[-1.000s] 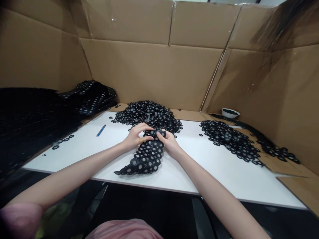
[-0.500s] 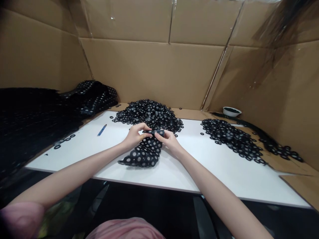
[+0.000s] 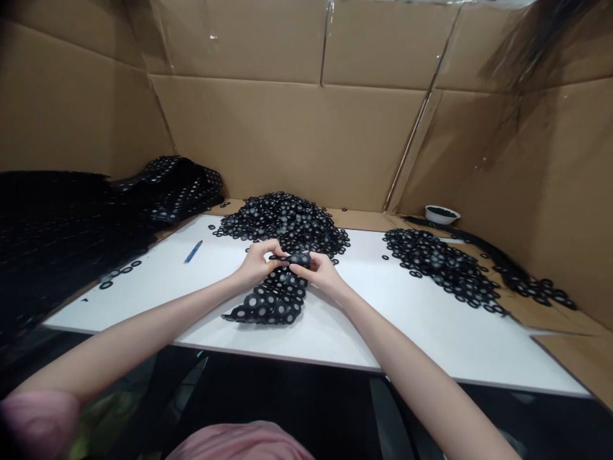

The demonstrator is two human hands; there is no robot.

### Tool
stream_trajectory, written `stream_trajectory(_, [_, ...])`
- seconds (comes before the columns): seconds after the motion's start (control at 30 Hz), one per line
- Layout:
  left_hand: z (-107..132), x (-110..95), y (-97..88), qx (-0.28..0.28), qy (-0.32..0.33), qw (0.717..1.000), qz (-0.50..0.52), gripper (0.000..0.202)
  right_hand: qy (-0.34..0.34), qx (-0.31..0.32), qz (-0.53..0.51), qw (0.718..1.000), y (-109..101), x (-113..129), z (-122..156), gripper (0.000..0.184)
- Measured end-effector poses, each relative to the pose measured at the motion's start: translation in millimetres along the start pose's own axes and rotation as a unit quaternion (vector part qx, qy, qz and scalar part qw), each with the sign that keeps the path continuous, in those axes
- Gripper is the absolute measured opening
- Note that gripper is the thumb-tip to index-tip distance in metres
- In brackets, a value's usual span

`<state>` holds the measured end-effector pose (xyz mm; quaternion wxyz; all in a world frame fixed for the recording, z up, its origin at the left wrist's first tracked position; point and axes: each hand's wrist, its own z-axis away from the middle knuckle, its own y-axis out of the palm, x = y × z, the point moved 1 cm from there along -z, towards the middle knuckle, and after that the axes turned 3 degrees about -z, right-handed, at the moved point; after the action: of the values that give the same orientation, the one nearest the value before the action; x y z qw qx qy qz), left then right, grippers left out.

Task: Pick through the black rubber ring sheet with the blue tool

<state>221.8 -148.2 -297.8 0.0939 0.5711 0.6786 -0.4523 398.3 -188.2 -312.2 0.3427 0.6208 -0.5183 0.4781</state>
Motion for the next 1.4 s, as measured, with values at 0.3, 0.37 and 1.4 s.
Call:
stream_trajectory(0.3, [-2.2, 5.7, -1.0, 0.026, -0.039, 0.998, 0.050, 0.022, 0.003, -0.031, -0.011, 0.999, -3.8, -7.3, -2.5, 0.033])
stream_trajectory(0.37, [-4.9, 11.2, -1.5, 0.045, -0.055, 0.993, 0.094, 0.030, 0.005, -0.037, -0.014, 0.999, -4.4, -8.8, -2.6, 0.034])
stream_trajectory(1.4, [1.0, 1.3, 1.6, 0.011, -0.046, 0.998, 0.045, 0.023, -0.012, -0.013, 0.007, 1.000, -0.3, -3.8, -2.2, 0.032])
